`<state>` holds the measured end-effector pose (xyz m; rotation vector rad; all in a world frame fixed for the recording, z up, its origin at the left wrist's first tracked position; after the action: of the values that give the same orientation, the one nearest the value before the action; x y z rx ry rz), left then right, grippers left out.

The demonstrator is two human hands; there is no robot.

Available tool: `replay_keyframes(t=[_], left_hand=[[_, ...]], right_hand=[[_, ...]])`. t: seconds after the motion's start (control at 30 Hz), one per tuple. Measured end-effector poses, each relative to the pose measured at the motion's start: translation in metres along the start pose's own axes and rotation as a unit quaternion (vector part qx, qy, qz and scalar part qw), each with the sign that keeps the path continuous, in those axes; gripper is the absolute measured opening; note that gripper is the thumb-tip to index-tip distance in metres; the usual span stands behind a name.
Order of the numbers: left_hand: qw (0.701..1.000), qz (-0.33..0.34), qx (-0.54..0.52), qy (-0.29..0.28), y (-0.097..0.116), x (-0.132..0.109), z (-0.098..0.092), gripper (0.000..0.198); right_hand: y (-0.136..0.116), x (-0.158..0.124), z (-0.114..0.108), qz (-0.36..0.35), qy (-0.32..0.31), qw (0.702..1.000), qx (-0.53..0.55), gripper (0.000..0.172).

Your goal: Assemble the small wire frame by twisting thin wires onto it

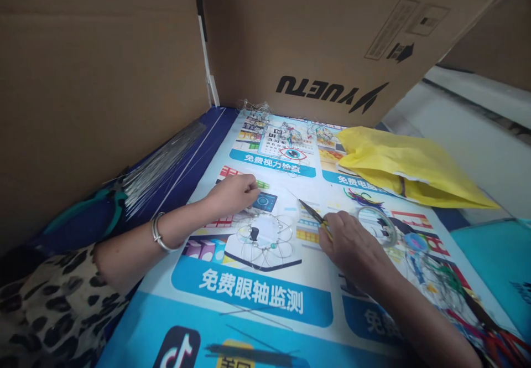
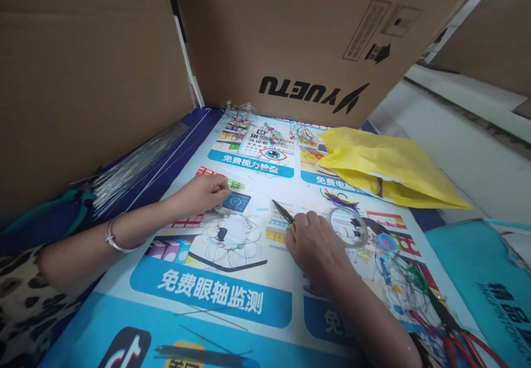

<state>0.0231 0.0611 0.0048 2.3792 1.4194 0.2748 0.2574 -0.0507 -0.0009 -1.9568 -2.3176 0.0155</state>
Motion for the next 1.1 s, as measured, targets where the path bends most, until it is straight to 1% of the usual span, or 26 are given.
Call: replay_keyframes(t=[0.1, 0.23, 0.33, 0.43, 0.5, 0.57, 0.73, 0.87, 0.97, 1.1], left_hand=[[1.000, 0.005, -0.004, 0.009, 0.001, -0.001, 0.001, 0.018], [1.000, 0.009, 0.005, 0.021, 0.002, -0.002, 0.003, 0.016], [1.000, 0.012, 0.003, 0.010, 0.004, -0.003, 0.003, 0.016], [1.000, 0.031, -0.006, -0.001, 0.007, -0.004, 0.002, 0.015], [0.999, 0.041, -0.009, -0.003, 0.009, -0.004, 0.001, 0.013], [0.999, 0.048, -0.010, -0.003, 0.010, -0.005, 0.001, 0.012], [0.996, 0.086, -0.012, -0.005, 0.012, -0.006, 0.002, 0.010], [0.994, 0.111, -0.017, -0.003, 0.014, -0.007, 0.002, 0.012], [0.992, 0.120, -0.026, -0.002, 0.015, -0.007, 0.003, 0.014], [0.990, 0.134, -0.035, 0.000, 0.015, -0.007, 0.003, 0.015]], right_hand=[[-0.002, -0.001, -0.001, -0.021, 0.005, 0.998, 0.058, 0.013], [-0.008, -0.003, -0.005, -0.066, 0.030, 0.989, 0.125, 0.016], [-0.013, -0.004, -0.008, -0.093, 0.035, 0.982, 0.158, 0.017], [-0.020, -0.006, -0.011, -0.152, 0.031, 0.970, 0.189, 0.022], [-0.025, -0.007, -0.013, -0.179, 0.023, 0.965, 0.192, 0.024], [-0.030, -0.008, -0.013, -0.184, 0.011, 0.967, 0.178, 0.028], [-0.040, -0.011, -0.013, -0.170, 0.001, 0.973, 0.153, 0.039], [-0.047, -0.011, -0.012, -0.161, -0.014, 0.977, 0.139, 0.036], [-0.049, -0.010, -0.012, -0.169, -0.011, 0.977, 0.132, 0.033], [-0.049, -0.009, -0.012, -0.178, -0.010, 0.975, 0.131, 0.034]])
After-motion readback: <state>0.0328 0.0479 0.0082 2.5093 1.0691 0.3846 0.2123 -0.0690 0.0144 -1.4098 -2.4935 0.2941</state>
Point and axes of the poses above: each hand's wrist, its own x-axis towards the middle knuckle, its own z-axis out of the palm, y = z × x, the point moved 2 cm from there along x, towards the middle knuckle, and after that the axes turned 12 degrees about x, right-handed, at the moved point
